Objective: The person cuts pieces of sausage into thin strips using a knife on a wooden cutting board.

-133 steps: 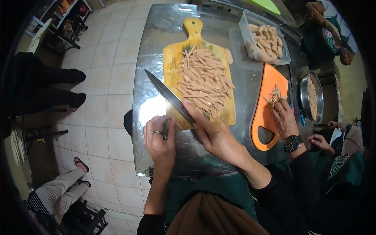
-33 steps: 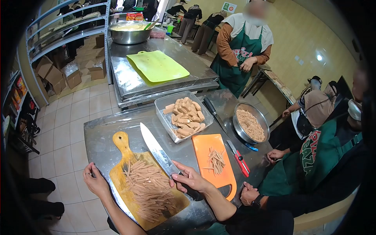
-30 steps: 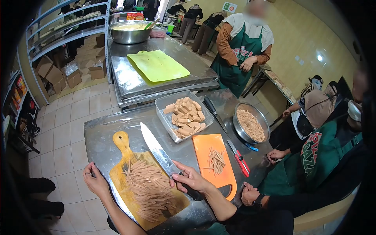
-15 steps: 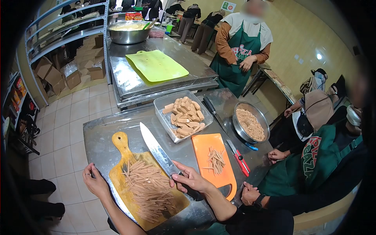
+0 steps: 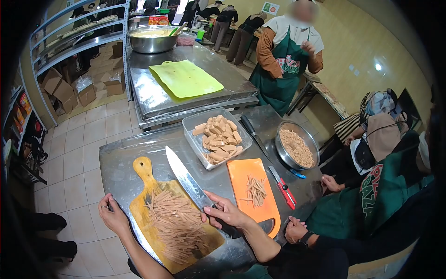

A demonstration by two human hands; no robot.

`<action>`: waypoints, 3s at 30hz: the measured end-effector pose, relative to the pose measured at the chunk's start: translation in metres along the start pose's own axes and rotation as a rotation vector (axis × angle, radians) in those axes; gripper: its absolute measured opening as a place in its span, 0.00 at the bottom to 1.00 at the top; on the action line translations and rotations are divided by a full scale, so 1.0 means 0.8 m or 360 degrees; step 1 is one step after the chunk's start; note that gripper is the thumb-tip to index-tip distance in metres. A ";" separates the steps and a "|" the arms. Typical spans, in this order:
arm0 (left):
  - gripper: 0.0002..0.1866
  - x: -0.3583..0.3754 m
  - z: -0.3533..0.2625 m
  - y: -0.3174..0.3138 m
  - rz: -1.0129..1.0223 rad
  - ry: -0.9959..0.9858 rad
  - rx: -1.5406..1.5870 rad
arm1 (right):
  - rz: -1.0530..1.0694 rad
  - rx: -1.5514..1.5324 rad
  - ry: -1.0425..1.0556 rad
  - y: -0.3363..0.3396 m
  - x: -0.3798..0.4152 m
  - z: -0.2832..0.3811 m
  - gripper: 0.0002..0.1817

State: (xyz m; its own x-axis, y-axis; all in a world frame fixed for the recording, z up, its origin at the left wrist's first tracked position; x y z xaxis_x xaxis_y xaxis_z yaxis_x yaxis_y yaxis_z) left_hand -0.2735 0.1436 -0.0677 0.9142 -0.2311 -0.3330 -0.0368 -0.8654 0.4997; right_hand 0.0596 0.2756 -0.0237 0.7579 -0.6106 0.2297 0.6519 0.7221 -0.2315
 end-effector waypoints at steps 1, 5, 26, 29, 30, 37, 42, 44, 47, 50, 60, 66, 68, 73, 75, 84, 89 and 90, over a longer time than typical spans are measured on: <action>0.12 0.000 0.000 0.000 0.0004 0.0008 -0.0001 | 0.0005 -0.0001 0.0006 0.000 0.000 -0.001 0.37; 0.12 0.000 0.001 0.000 0.0000 -0.0018 0.0003 | -0.0019 0.0012 -0.0012 -0.001 0.001 0.003 0.35; 0.11 0.000 0.000 0.000 -0.0013 -0.0034 0.0050 | -0.0056 -0.0030 -0.0042 0.004 -0.001 -0.001 0.37; 0.11 0.001 -0.005 0.002 0.0008 -0.0015 0.0025 | -0.0081 -0.0014 -0.0036 0.007 0.000 -0.003 0.37; 0.11 0.001 -0.005 0.002 0.0005 -0.0020 0.0028 | -0.0075 -0.0010 -0.0036 0.007 0.000 -0.003 0.37; 0.12 -0.002 0.004 -0.001 -0.0007 -0.0082 0.0033 | -0.0164 -0.0011 0.0012 0.012 0.002 -0.001 0.38; 0.13 -0.010 0.013 -0.003 0.0072 0.0032 0.0257 | -0.0518 -0.0101 0.0395 0.023 0.018 0.031 0.39; 0.12 -0.009 -0.012 0.007 0.0015 0.0024 0.0351 | -0.0592 -0.0174 0.0561 0.027 0.027 0.049 0.38; 0.12 -0.002 -0.066 0.022 0.0016 -0.0154 0.0294 | -0.0681 -0.0202 0.0624 0.033 0.033 0.065 0.34; 0.14 0.013 -0.126 0.005 0.0309 -0.0313 0.0335 | -0.0689 -0.0294 0.0720 0.038 0.034 0.070 0.32; 0.36 0.119 -0.247 -0.173 0.1460 -0.1097 -0.1356 | -0.0560 -0.0337 0.0840 0.033 0.047 0.088 0.30; 0.32 0.115 -0.240 -0.187 0.1595 -0.0831 -0.1088 | -0.0523 -0.0349 0.0887 0.032 0.054 0.095 0.29; 0.31 0.118 -0.235 -0.185 0.1630 -0.0722 -0.0838 | -0.0484 -0.0335 0.0893 0.029 0.054 0.097 0.28; 0.36 0.113 -0.213 -0.203 0.1547 -0.0759 -0.0526 | -0.0431 -0.0304 0.0899 0.020 0.052 0.101 0.28; 0.36 0.119 -0.209 -0.207 0.1565 -0.0783 -0.0599 | -0.0436 -0.0345 0.0873 0.019 0.052 0.092 0.28; 0.33 0.112 -0.211 -0.223 0.1608 -0.0757 -0.0599 | -0.0403 -0.0202 0.0848 0.020 0.039 0.075 0.31; 0.32 0.117 -0.219 -0.241 0.1495 -0.0659 -0.0768 | -0.0401 -0.0156 0.0813 0.015 0.039 0.077 0.29; 0.31 0.118 -0.221 -0.242 0.1406 -0.0677 -0.0822 | -0.0395 -0.0153 0.0804 0.014 0.038 0.077 0.29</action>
State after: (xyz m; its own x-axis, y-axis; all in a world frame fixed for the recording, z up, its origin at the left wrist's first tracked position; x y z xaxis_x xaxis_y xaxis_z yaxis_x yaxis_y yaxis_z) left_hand -0.1090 0.3679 -0.0542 0.4325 -0.8953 0.1071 -0.3443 -0.0542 0.9373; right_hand 0.0886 0.2853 0.0387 0.4840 -0.8549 -0.1866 0.7933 0.5187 -0.3189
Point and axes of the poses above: each hand's wrist, its own x-axis away from the middle knuckle, its own y-axis out of the back of the hand, z = x × y, the point moved 7 cm from there along -x, towards the middle knuckle, and after that the axes turned 4 degrees about -z, right-handed, at the moved point
